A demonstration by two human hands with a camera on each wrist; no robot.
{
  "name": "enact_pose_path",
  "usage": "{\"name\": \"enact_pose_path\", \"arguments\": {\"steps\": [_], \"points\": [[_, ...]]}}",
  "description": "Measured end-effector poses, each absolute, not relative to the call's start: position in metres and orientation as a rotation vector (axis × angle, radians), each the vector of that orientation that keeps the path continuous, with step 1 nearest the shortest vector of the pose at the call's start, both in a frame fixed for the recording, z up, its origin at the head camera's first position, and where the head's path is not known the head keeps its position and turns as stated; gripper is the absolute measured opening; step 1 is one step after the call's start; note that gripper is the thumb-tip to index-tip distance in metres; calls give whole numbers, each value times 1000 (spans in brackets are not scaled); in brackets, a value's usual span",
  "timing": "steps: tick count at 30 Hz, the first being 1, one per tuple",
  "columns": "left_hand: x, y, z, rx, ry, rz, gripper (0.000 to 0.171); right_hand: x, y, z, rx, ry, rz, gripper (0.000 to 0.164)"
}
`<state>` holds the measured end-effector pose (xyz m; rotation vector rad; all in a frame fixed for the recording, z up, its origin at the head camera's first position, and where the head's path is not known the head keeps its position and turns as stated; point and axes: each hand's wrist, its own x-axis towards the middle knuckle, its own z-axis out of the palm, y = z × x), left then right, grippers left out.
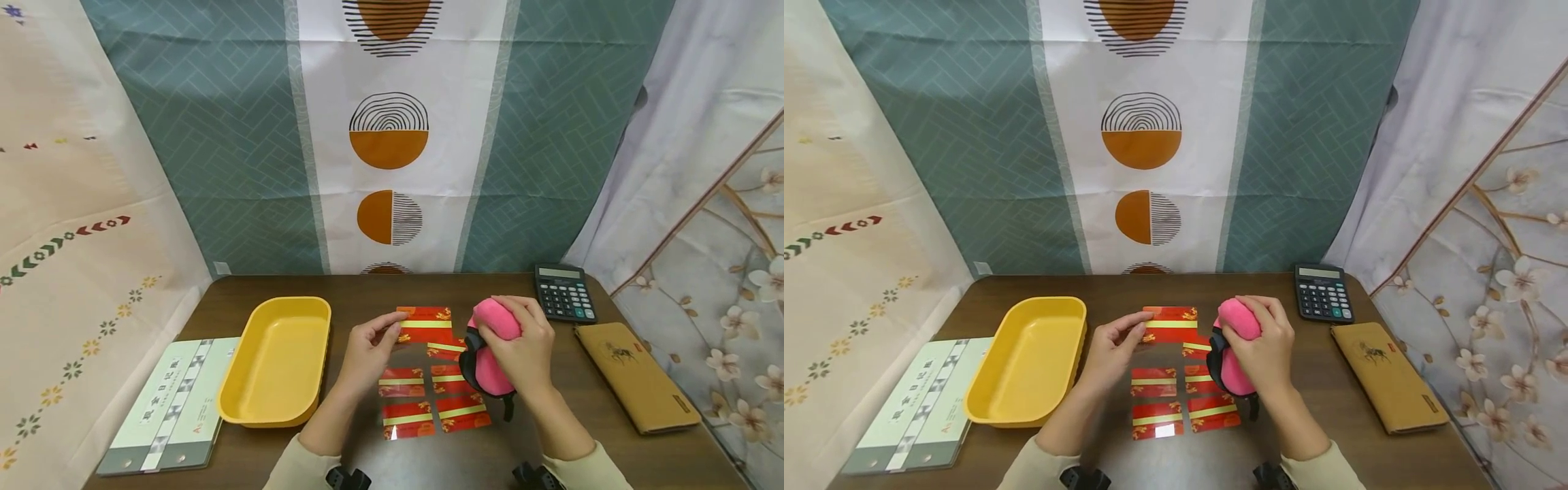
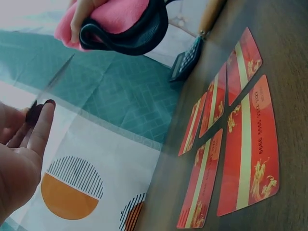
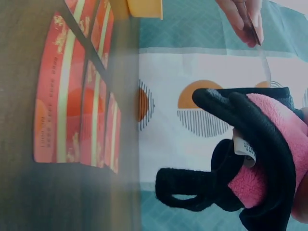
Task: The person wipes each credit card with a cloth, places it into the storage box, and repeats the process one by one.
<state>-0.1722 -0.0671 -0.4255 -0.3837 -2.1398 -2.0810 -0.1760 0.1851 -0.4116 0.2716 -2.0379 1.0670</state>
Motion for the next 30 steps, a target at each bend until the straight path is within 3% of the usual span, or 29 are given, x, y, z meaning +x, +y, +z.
{"name": "enact_pose_path", "arguments": {"steps": [3,12,21,30], "points": [[-171,-68,-426,-350,-2154,-2018,28,-174,186,-414,260,-2064,1096,42],[-174,-70,-434,-308,-1983,-2180,15,-168,185,-417,324,-2054,1145,44],[-174,-68,-433,-101,-1955,-2258,31,-170,173,-405,413,-2002,1152,45],[-170,-58,-430,-136,-1945,-2327,27,-181,151,-400,529,-2038,1079,45]]}}
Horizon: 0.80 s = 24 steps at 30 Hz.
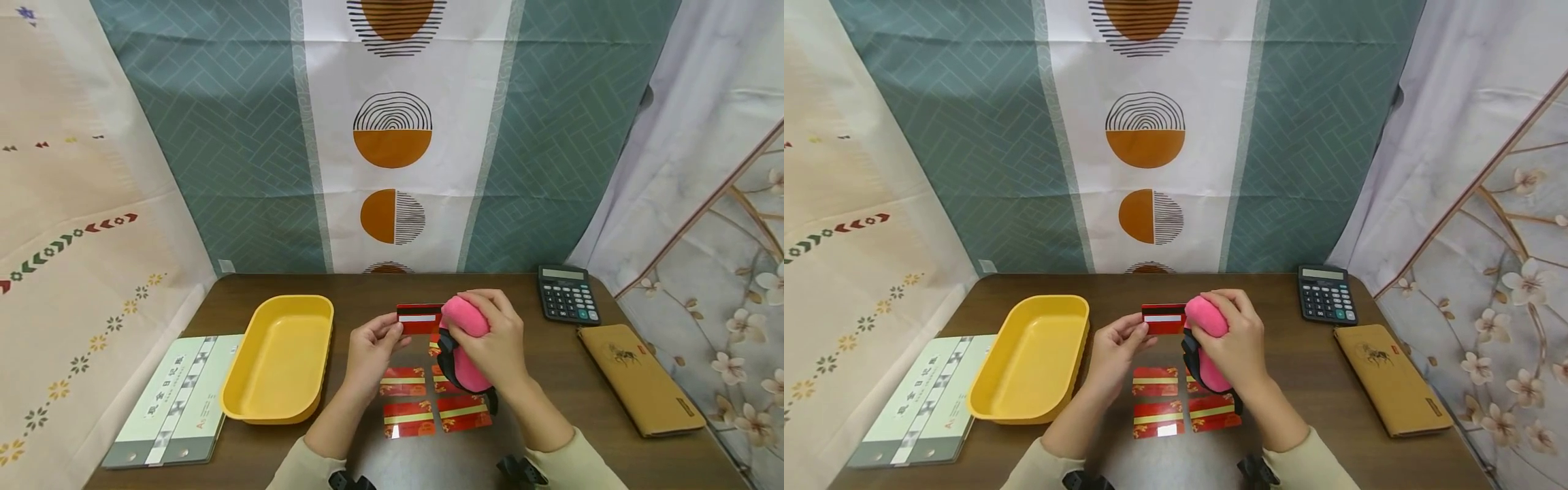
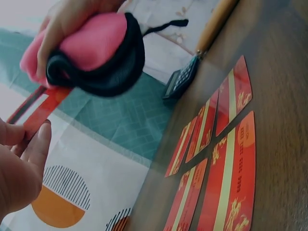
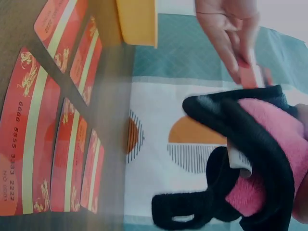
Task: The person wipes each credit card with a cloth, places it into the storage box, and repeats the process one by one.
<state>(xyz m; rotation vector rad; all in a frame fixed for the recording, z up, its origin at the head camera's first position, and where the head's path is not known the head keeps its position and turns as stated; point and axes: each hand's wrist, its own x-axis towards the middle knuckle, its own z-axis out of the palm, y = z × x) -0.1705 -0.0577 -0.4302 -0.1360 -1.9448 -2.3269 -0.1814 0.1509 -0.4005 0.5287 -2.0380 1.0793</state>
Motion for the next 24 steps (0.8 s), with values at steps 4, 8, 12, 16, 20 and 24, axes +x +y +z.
{"name": "enact_pose_path", "arguments": {"steps": [4,8,12,16,20,24], "points": [[-170,-51,-428,-201,-1987,-2331,25,-186,143,-402,530,-2084,982,46],[-172,-45,-429,-264,-2019,-2309,23,-186,132,-402,552,-2102,946,46],[-174,-41,-431,-302,-2080,-2220,22,-184,123,-403,619,-2101,957,45],[-174,-43,-430,-302,-2064,-2217,21,-186,126,-404,599,-2087,956,46],[-172,-46,-428,-286,-2016,-2269,20,-190,135,-404,503,-2068,940,47],[-172,-47,-426,-301,-2017,-2283,20,-189,135,-405,498,-2063,942,46]]}}
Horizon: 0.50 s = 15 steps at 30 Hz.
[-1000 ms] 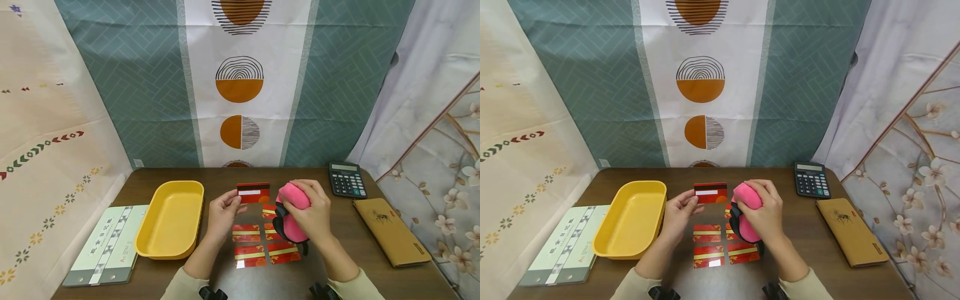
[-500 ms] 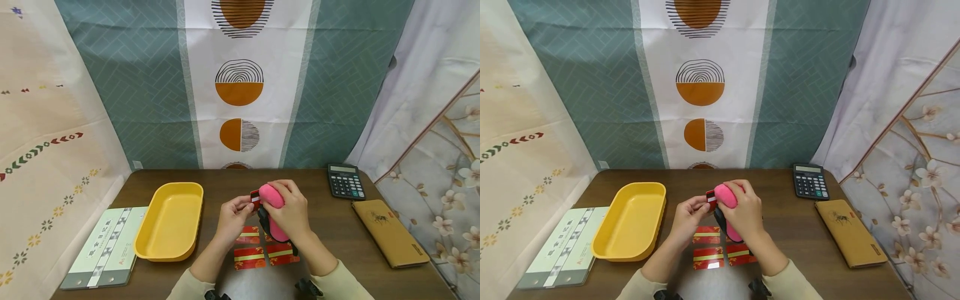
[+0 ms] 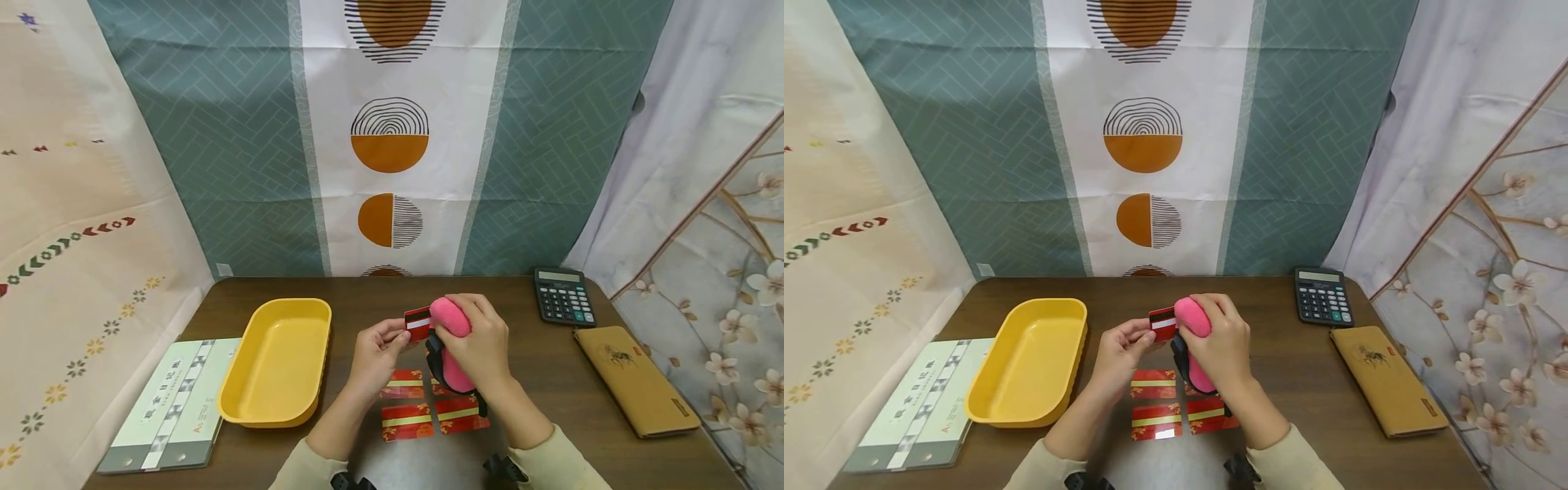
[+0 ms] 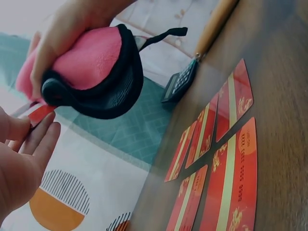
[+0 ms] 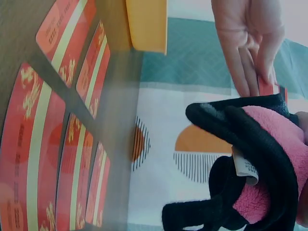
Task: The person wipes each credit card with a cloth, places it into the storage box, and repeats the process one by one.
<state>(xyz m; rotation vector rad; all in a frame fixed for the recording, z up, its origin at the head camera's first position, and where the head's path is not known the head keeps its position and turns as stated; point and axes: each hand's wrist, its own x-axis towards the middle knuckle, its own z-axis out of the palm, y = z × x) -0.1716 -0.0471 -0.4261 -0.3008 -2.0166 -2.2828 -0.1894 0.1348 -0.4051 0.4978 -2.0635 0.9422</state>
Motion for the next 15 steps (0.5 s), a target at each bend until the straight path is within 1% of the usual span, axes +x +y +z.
{"name": "enact_pose_path", "arguments": {"steps": [6,9,15], "points": [[-172,-44,-428,-400,-2088,-2152,21,-181,119,-405,626,-2030,953,46],[-173,-44,-428,-405,-2109,-2118,21,-178,115,-405,656,-2012,948,46],[-173,-51,-426,-314,-2064,-2187,20,-183,126,-403,547,-2009,963,44]]}}
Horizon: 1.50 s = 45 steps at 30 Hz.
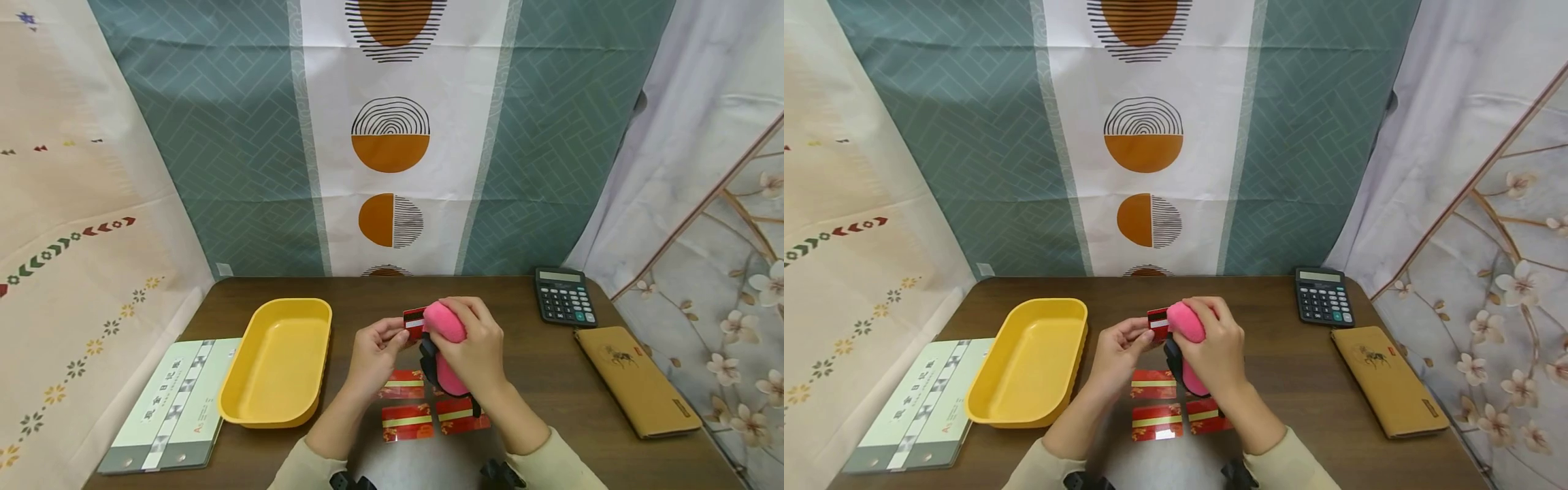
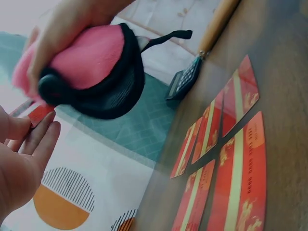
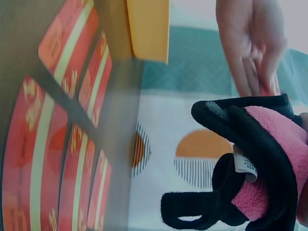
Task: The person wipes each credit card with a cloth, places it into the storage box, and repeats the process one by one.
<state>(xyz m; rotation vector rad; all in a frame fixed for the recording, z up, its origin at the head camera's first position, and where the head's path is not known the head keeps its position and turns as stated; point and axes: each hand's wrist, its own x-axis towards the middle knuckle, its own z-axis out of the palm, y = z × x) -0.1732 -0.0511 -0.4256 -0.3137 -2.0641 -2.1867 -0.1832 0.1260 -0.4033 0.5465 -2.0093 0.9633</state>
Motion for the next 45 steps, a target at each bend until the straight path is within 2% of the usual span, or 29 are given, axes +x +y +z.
{"name": "enact_pose_path", "arguments": {"steps": [5,16,28,36,45], "points": [[-173,-55,-422,-313,-2027,-2249,21,-188,135,-402,493,-2020,949,43],[-171,-49,-427,-404,-2115,-2108,22,-177,110,-408,656,-2001,968,47],[-169,-52,-425,-331,-2026,-2178,20,-183,125,-404,511,-2004,987,43],[-167,-46,-429,-395,-2139,-2016,22,-174,111,-407,679,-1996,964,46],[-166,-54,-424,-338,-2021,-2110,19,-181,128,-403,548,-1990,1009,42]]}}
